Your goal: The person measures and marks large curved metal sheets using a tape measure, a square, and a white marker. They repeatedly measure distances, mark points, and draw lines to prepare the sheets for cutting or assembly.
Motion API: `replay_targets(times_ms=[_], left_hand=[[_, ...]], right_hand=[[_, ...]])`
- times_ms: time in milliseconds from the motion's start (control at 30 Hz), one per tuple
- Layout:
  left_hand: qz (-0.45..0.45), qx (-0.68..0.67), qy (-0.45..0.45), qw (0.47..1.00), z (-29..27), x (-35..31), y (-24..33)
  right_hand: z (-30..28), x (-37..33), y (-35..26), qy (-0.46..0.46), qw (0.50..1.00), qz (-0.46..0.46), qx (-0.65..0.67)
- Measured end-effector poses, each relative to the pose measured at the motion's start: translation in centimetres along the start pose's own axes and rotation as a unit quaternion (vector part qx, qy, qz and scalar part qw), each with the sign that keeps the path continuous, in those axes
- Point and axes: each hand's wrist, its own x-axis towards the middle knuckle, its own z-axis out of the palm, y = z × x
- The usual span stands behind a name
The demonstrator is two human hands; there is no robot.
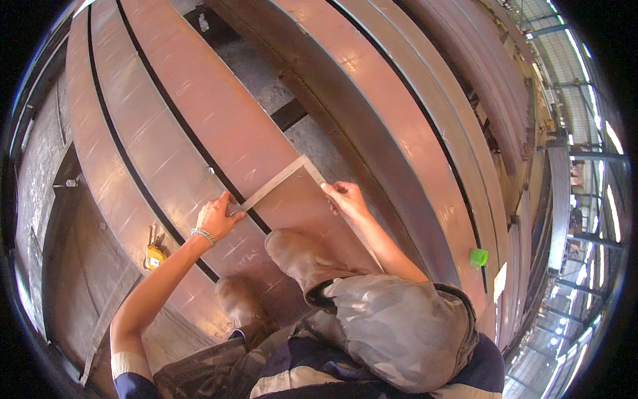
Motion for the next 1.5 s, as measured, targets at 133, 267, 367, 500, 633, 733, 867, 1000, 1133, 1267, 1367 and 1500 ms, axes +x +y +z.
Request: replay_targets(times_ms=[133, 267, 367, 500, 633, 733, 867, 1000, 1133, 1267, 1367, 1500], left_hand=[[0.01, -0.025, -0.099, 0.995, 0.8, -0.3, 0.1], [0.022, 0.039, -0.078, 0.996, 2.7, -1.9, 0.6], [0.055, 0.041, -0.086, 0.994, 3.5, -2.3, 0.7], [0.072, 0.046, -0.057, 0.995, 3.8, -2.3, 1.3], [0.069, 0.056, -0.048, 0.995, 3.0, -1.3, 1.2], [0.063, 0.042, 0.005, 0.997, 1.9, -0.2, 0.8], [0.079, 0.028, 0.043, 0.996, 0.5, 0.8, 0.4], [0.06, 0.056, 0.003, 0.997, 0.5, 0.0, 1.2], [0.04, 0.085, -0.077, 0.993, 1.3, -0.9, 2.2], [0.086, 0.062, -0.07, 0.992, 2.4, -0.6, 2.7], [0.053, 0.054, -0.066, 0.995, 2.9, 0.6, 3.0], [0.005, 0.053, -0.079, 0.995, 2.9, 1.1, 3.0]], right_hand=[[-0.9, -1.3, 0.5, -0.003, 1.0, 0.018, -0.006], [-1.8, -3.1, 1.3, -0.002, 0.997, 0.081, -0.016], [-2.3, -4.7, 1.7, 0.01, 0.993, 0.111, -0.047], [-2.0, -4.7, 1.2, 0.034, 0.986, 0.113, -0.122], [-0.6, -1.8, -0.5, 0.06, 0.985, 0.033, -0.161], [0.0, 0.4, -2.0, 0.052, 0.991, -0.011, -0.126], [-0.3, 1.1, -2.8, 0.011, 0.997, 0.02, -0.072], [-2.1, -0.5, -1.2, -0.06, 0.995, 0.019, -0.08], [-4.9, -2.9, 1.7, -0.102, 0.988, 0.043, -0.104], [-5.8, -4.0, 4.2, -0.045, 0.991, -0.026, -0.121], [-6.2, -3.7, 5.5, 0.029, 0.967, 0.012, -0.253], [-6.6, -3.8, 8.4, 0.073, 0.953, 0.03, -0.293]])
